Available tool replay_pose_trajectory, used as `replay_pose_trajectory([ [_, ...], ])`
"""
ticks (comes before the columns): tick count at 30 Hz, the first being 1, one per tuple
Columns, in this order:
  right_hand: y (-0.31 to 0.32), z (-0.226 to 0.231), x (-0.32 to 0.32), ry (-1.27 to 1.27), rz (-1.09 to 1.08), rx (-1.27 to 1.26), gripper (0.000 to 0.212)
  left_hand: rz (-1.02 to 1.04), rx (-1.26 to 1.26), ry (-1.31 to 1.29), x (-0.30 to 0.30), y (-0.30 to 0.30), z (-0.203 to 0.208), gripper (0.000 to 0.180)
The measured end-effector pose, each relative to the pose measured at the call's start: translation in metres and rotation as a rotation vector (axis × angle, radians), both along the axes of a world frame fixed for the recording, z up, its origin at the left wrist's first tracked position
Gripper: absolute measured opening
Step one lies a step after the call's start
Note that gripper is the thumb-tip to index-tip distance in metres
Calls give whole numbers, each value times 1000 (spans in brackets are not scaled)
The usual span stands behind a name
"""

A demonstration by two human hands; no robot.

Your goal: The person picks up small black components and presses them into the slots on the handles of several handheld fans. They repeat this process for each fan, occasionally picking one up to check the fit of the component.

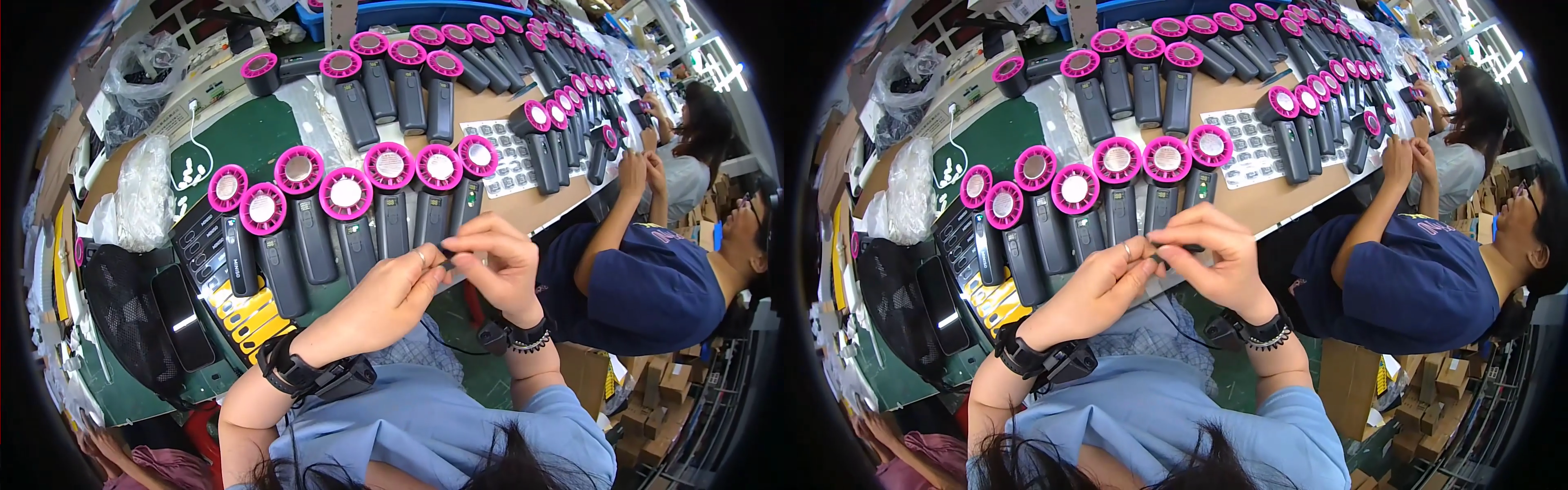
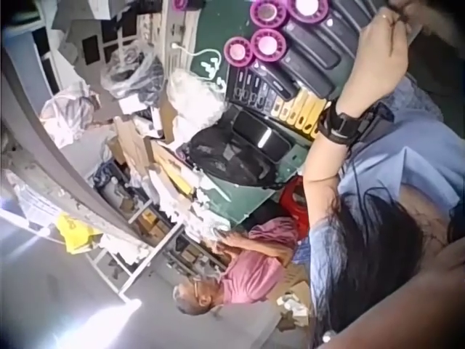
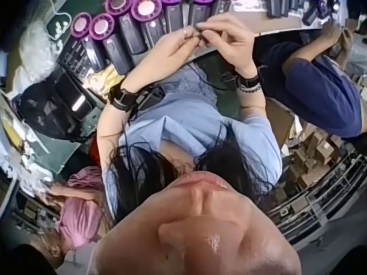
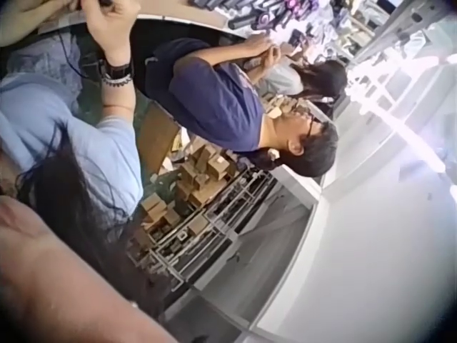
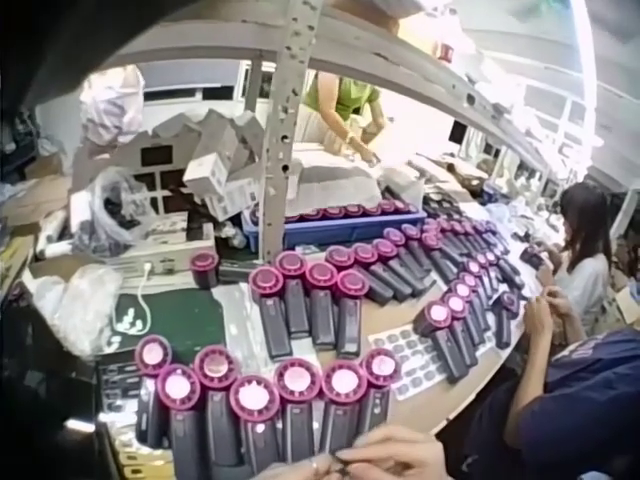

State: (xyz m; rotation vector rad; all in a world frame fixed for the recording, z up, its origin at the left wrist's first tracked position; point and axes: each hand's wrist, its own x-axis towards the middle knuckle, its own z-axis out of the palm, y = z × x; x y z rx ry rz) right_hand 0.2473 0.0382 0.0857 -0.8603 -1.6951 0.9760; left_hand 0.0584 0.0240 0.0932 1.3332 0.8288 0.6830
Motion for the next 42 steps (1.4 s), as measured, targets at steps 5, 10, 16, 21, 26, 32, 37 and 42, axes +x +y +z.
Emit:
replay_pose_trajectory([
  [5, -4, -3, 8, -204, 83, 105, 22, -17, 126, 126, 3, -1, -4, 16],
  [10, -7, 7, 14, -206, 71, -84, 24, -17, 30, 149, 8, 4, -6, 17],
  [16, -10, 3, 16, -58, 68, -279, 23, 38, 22, 120, 13, 6, -6, 18],
  [21, -8, -3, 20, -34, 82, -270, 22, 44, 27, 89, 17, 8, -11, 18],
  [26, -2, -8, 38, -15, -36, -359, 19, 69, 301, 221, 24, 6, -12, 20],
  [32, 40, -30, 58, 80, -226, -332, 15, -49, 667, 716, 42, 17, -11, 51],
  [37, 53, -37, 49, 65, -201, -320, 13, -104, 735, 947, 49, 26, -10, 71],
  [42, 56, -40, 52, 21, -186, -404, 12, -103, 774, 983, 49, 27, -19, 70],
])
